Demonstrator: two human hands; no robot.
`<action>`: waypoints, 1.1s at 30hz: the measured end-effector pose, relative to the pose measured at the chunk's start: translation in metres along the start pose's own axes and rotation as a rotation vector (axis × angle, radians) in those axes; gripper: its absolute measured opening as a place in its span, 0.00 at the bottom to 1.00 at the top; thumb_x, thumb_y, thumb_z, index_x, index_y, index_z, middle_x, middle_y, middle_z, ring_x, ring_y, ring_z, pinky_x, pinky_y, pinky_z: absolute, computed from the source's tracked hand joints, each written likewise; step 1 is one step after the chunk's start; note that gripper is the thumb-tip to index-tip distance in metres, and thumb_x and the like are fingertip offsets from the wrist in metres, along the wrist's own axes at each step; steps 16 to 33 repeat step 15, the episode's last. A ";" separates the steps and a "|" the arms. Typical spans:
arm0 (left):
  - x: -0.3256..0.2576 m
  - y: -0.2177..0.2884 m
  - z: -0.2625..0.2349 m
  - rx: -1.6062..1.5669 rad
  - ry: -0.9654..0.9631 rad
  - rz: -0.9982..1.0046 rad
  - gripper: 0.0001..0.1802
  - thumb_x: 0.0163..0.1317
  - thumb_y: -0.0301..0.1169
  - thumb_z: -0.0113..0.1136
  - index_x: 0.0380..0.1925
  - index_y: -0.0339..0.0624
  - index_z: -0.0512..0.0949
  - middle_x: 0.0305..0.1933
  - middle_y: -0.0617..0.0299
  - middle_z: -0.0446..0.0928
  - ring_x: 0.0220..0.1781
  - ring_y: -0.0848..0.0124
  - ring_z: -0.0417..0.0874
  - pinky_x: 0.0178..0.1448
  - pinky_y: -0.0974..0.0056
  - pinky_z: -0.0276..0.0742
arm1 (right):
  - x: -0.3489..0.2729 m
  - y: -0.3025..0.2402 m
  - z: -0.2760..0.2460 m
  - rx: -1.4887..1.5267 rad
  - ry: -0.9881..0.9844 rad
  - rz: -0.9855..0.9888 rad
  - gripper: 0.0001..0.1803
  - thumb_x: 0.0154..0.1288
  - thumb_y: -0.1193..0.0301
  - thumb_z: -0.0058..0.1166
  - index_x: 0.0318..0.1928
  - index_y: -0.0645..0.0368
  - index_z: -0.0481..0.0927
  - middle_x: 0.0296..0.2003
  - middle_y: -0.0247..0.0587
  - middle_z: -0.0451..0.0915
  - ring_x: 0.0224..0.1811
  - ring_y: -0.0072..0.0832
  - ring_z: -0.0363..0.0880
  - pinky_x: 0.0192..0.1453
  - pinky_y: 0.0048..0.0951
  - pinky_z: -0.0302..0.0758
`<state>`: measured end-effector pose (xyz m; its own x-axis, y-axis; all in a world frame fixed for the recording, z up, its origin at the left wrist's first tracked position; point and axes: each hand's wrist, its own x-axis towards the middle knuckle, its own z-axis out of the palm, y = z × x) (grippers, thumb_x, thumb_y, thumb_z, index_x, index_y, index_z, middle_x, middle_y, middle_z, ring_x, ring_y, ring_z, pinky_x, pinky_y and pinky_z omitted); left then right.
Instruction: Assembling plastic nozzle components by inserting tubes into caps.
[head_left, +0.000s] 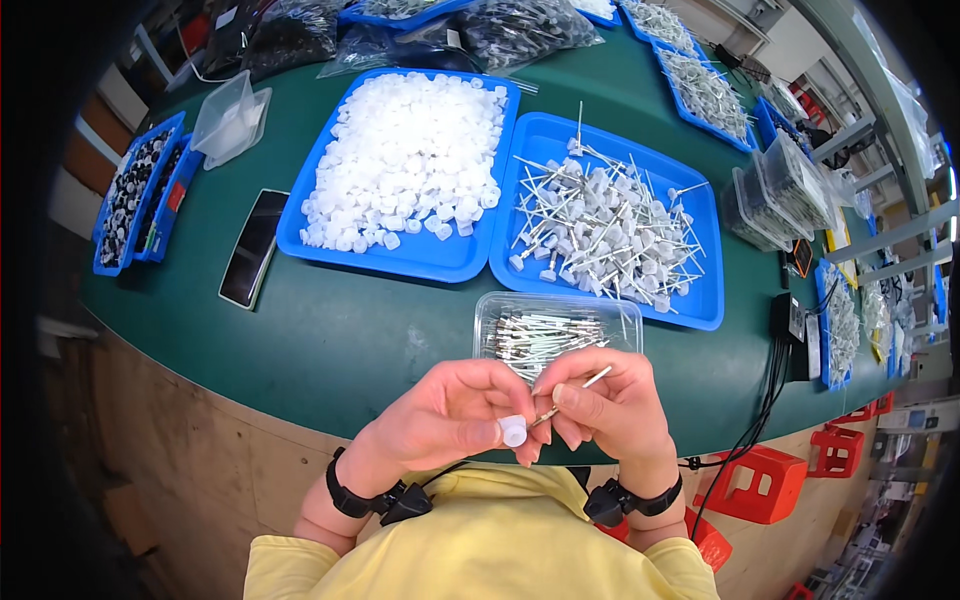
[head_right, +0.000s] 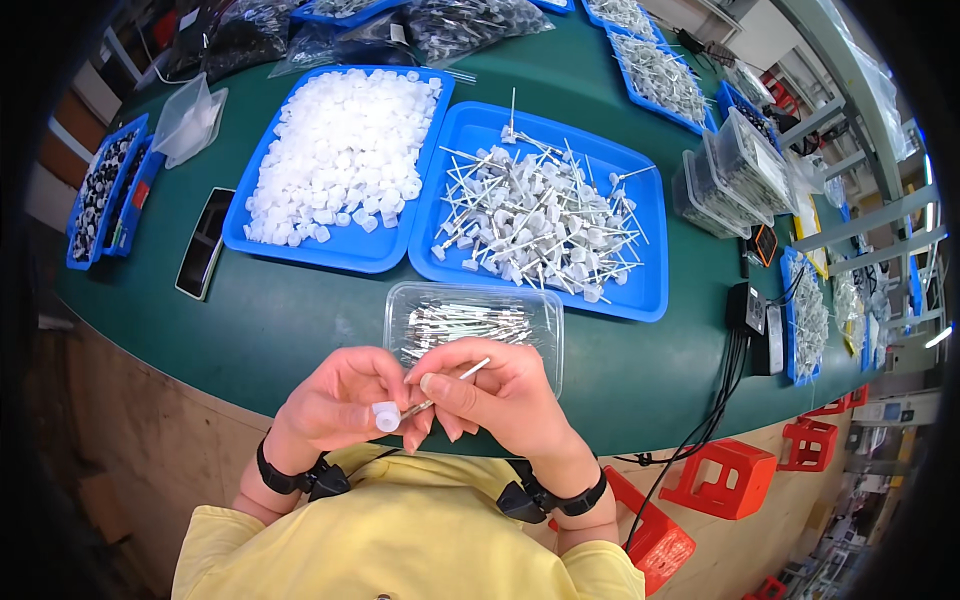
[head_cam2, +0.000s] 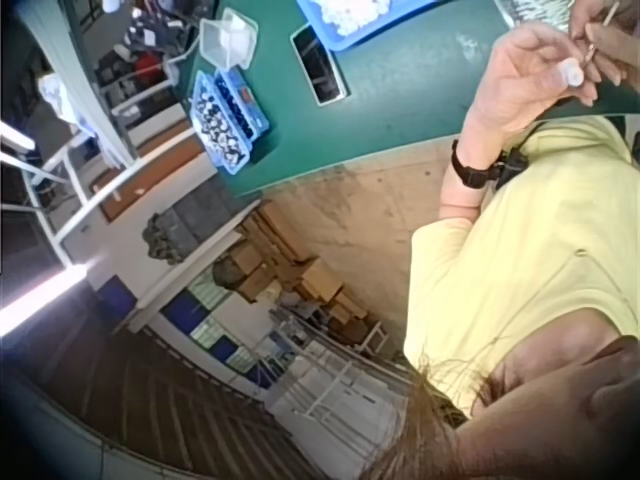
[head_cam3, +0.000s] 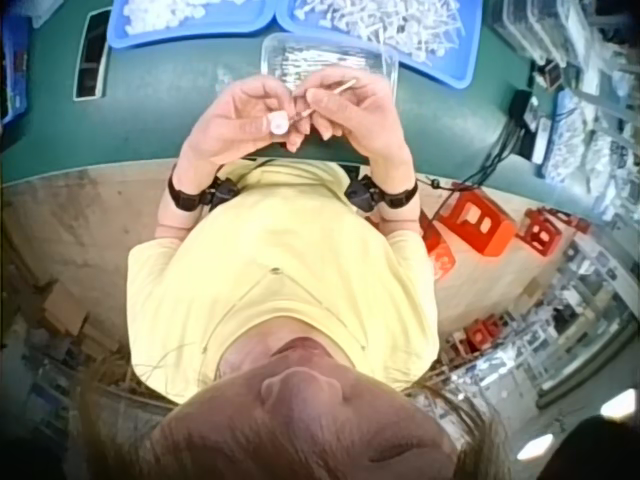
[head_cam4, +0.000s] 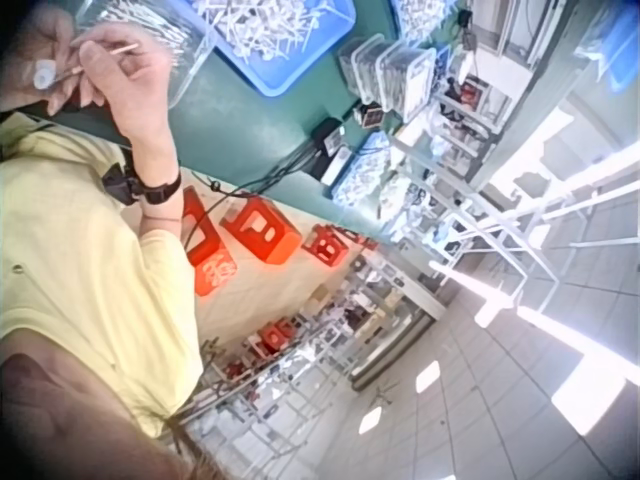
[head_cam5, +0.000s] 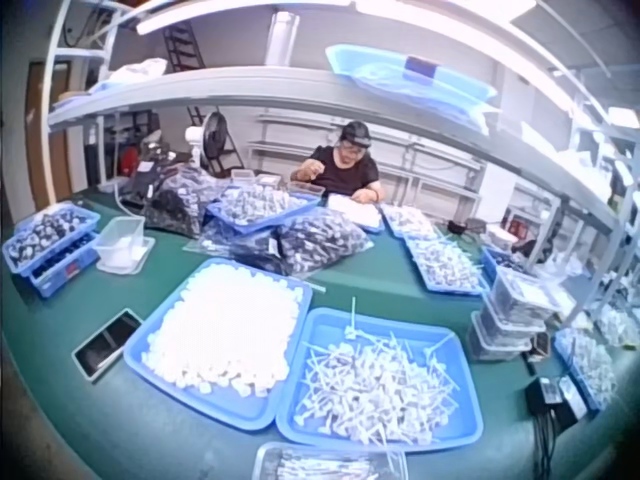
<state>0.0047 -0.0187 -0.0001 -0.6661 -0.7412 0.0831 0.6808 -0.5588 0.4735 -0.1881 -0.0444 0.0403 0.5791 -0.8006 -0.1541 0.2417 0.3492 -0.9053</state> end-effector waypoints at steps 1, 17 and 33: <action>0.000 0.000 0.001 -0.018 0.018 0.000 0.14 0.57 0.25 0.56 0.42 0.32 0.70 0.42 0.51 0.73 0.42 0.65 0.76 0.48 0.62 0.71 | 0.000 0.000 0.001 -0.022 0.002 -0.044 0.09 0.63 0.76 0.48 0.41 0.67 0.77 0.30 0.40 0.76 0.21 0.17 0.70 0.20 0.16 0.64; -0.005 0.003 0.007 0.082 0.063 -0.075 0.18 0.54 0.29 0.62 0.41 0.29 0.72 0.40 0.54 0.75 0.43 0.65 0.76 0.49 0.63 0.70 | -0.010 0.000 -0.007 -0.320 -0.045 -0.203 0.12 0.65 0.71 0.47 0.42 0.64 0.79 0.34 0.36 0.70 0.23 0.15 0.66 0.22 0.17 0.63; -0.005 0.003 0.007 0.082 0.063 -0.075 0.18 0.54 0.29 0.62 0.41 0.29 0.72 0.40 0.54 0.75 0.43 0.65 0.76 0.49 0.63 0.70 | -0.010 0.000 -0.007 -0.320 -0.045 -0.203 0.12 0.65 0.71 0.47 0.42 0.64 0.79 0.34 0.36 0.70 0.23 0.15 0.66 0.22 0.17 0.63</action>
